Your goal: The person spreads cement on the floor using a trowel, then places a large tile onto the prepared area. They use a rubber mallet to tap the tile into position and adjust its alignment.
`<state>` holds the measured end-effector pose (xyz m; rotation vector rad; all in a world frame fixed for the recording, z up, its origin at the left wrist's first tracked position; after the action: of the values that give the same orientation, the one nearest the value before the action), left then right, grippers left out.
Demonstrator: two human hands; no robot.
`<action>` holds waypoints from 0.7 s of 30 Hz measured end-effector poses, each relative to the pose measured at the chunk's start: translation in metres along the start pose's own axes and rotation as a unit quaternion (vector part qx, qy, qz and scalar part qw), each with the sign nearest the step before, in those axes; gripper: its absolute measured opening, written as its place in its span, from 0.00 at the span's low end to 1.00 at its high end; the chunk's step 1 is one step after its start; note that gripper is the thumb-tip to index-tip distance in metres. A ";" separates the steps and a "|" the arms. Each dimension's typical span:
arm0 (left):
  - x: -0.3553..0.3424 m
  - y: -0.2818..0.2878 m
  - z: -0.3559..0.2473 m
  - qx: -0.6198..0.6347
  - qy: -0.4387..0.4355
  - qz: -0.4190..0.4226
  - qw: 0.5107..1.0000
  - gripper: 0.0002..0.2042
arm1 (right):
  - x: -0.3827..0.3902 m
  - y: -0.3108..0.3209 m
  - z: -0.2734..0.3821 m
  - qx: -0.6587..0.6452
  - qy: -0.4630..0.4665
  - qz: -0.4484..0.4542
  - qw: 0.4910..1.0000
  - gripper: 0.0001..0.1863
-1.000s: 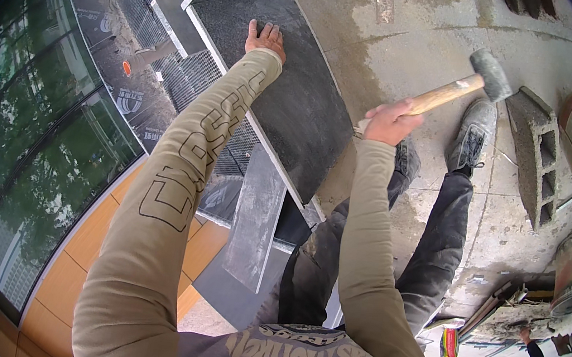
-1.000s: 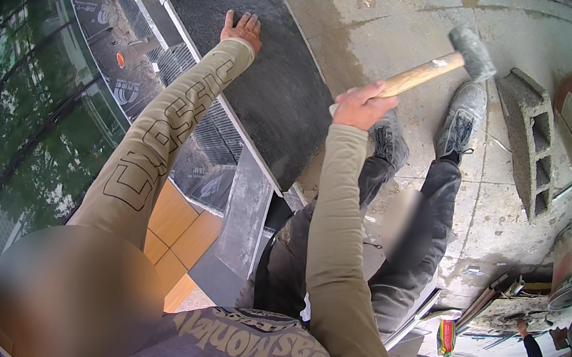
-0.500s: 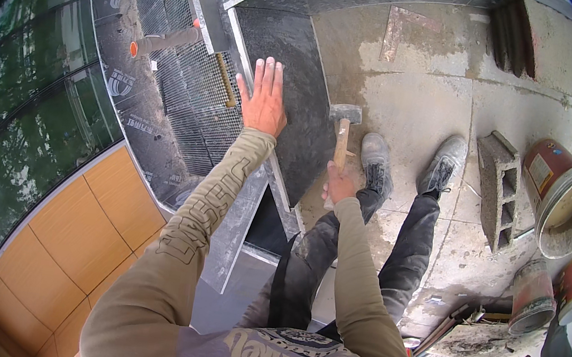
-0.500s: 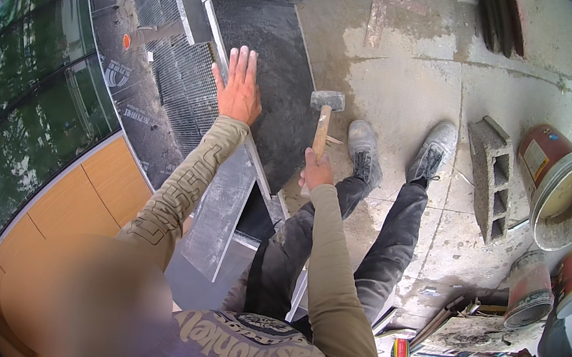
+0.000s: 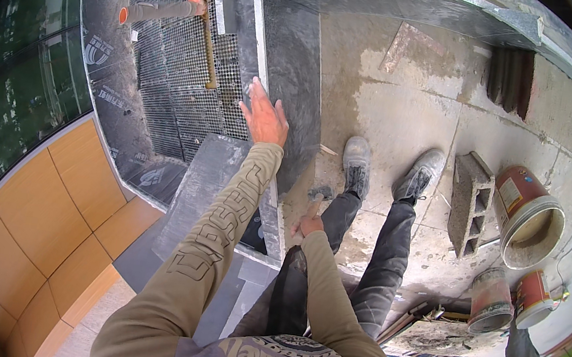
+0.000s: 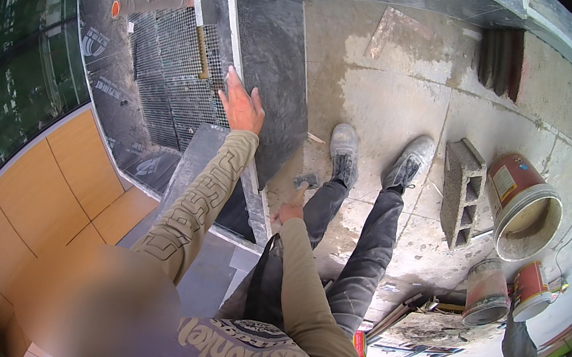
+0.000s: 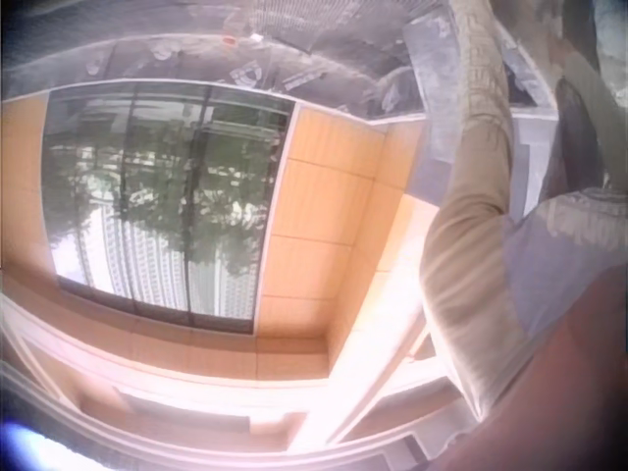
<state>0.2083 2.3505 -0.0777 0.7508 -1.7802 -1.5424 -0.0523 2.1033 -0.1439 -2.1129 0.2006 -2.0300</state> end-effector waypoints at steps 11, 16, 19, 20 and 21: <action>-0.005 -0.005 0.006 0.008 -0.005 -0.005 1.000 0.38 | 0.020 -0.004 0.018 0.036 0.024 0.008 0.999 0.10; 0.001 -0.003 0.005 0.025 -0.020 -0.005 0.999 0.38 | 0.009 0.005 -0.020 -0.249 -0.129 -0.109 0.954 0.10; 0.000 -0.006 0.009 0.024 -0.023 -0.007 0.999 0.39 | 0.013 0.007 -0.011 -0.297 -0.172 -0.083 0.936 0.08; -0.001 -0.007 0.009 0.027 -0.023 -0.005 0.999 0.39 | 0.012 0.006 -0.008 -0.314 -0.170 -0.082 0.930 0.08; 0.000 -0.007 0.009 0.029 -0.023 -0.002 0.999 0.39 | 0.011 0.003 -0.004 -0.331 -0.169 -0.080 0.925 0.08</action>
<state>0.2015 2.3549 -0.0854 0.7526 -1.8654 -1.5282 -0.0559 2.0973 -0.1338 -2.9248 0.7728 -1.7923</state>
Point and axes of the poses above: each hand's wrist, its own x-axis away from the middle knuckle, its own y-axis out of the back of the hand, z = x × y, the point moved 5 cm from there along -x, towards the middle knuckle, and after that the axes turned 14 degrees about y, right-handed, at the moved point
